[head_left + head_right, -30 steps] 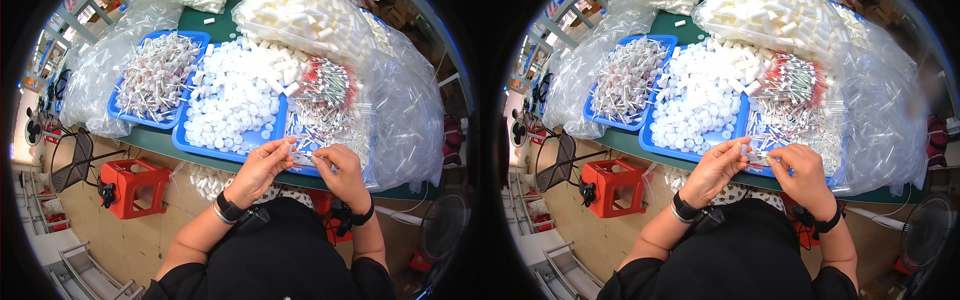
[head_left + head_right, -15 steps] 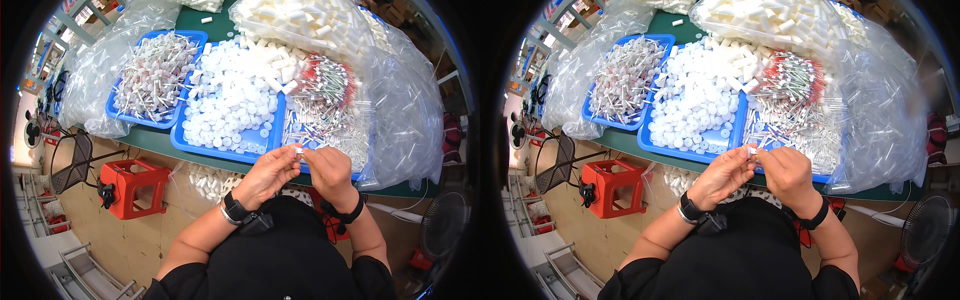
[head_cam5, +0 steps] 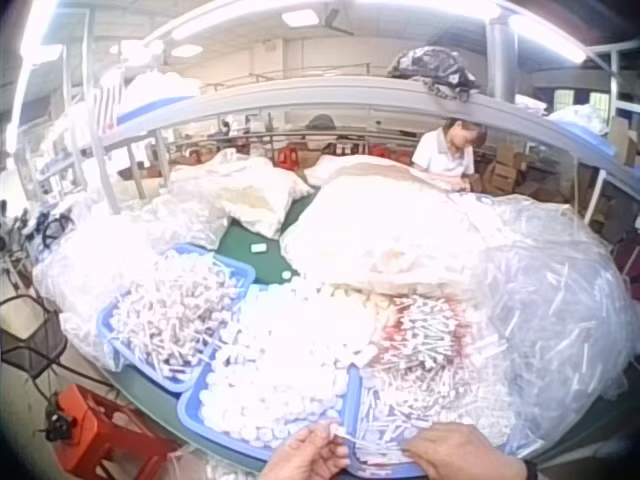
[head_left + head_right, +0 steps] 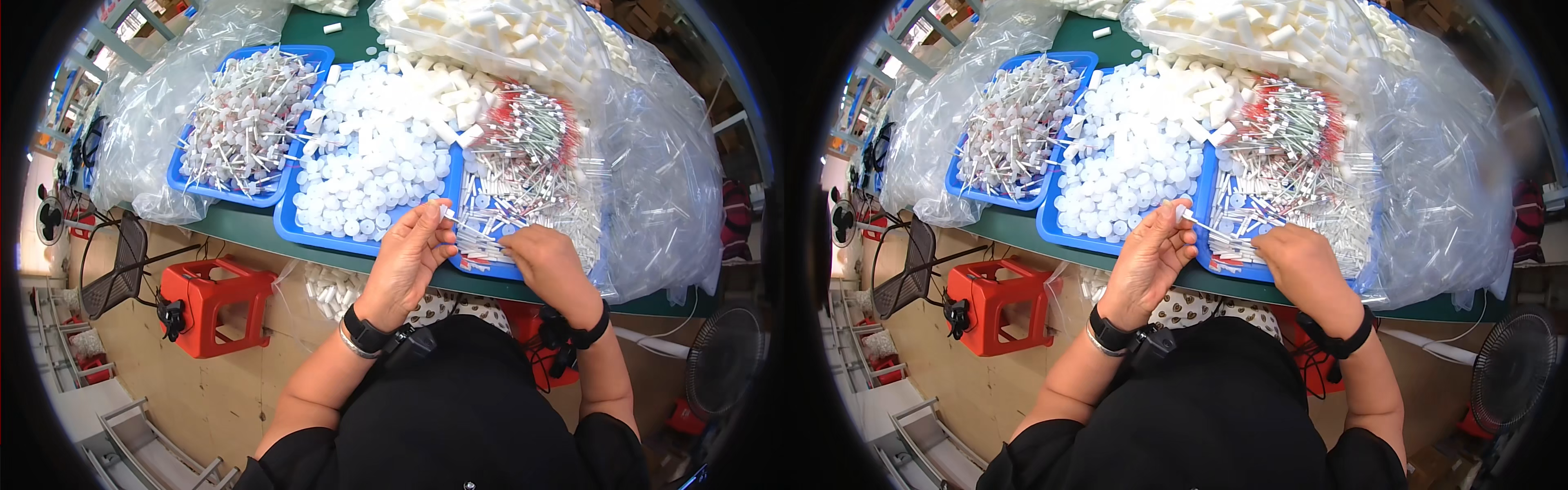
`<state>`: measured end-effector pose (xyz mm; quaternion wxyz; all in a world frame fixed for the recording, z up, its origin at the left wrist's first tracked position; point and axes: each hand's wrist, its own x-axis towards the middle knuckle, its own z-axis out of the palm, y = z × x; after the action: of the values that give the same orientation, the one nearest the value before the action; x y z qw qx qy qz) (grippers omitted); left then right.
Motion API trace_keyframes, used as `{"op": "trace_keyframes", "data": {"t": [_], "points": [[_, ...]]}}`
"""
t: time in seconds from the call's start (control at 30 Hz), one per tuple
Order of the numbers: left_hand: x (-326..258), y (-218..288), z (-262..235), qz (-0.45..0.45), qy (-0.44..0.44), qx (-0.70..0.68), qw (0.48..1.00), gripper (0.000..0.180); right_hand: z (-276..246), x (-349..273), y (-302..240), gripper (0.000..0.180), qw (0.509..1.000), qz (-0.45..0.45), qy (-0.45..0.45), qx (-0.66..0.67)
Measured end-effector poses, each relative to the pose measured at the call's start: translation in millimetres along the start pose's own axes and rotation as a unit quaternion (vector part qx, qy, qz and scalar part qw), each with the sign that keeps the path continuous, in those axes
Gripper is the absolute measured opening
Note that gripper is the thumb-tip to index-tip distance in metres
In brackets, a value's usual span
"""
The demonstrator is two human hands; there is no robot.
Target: The person repeatedly picks small white plastic caps and thin white sticks from blue trays on a table. They insert the sticks into the caps by hand and place the assembled units into a separate tray. The process is continuous and repetitive throughout the video.
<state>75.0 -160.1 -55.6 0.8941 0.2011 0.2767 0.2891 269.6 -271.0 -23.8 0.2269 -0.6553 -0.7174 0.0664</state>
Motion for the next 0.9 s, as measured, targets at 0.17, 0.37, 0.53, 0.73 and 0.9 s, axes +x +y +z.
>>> {"op": "trace_keyframes", "data": {"t": [0.17, 0.37, 0.53, 0.73, 0.9], "points": [[-1, -7, -1, -0.026, -0.006, 0.013, 1.000, 0.036, 21, 3, 4, 0.004, 0.989, -0.022, -0.070, -0.130], [-2, -7, 4, -0.026, 0.009, 0.007, 1.000, 0.034, 12, 9, 6, 0.004, 0.999, 0.015, -0.051, -0.009], [-1, -8, 3, -0.008, 0.006, 0.002, 1.000, 0.033, -6, 8, -12, 0.008, 0.984, 0.091, -0.014, 0.152], [0, -11, 5, 0.002, 0.007, 0.014, 1.000, 0.031, -9, 5, -16, 0.011, 0.983, 0.090, 0.025, 0.159], [0, -13, 2, 0.008, 0.012, 0.017, 1.000, 0.030, -9, 5, -15, 0.011, 0.984, 0.089, 0.029, 0.150]]}}
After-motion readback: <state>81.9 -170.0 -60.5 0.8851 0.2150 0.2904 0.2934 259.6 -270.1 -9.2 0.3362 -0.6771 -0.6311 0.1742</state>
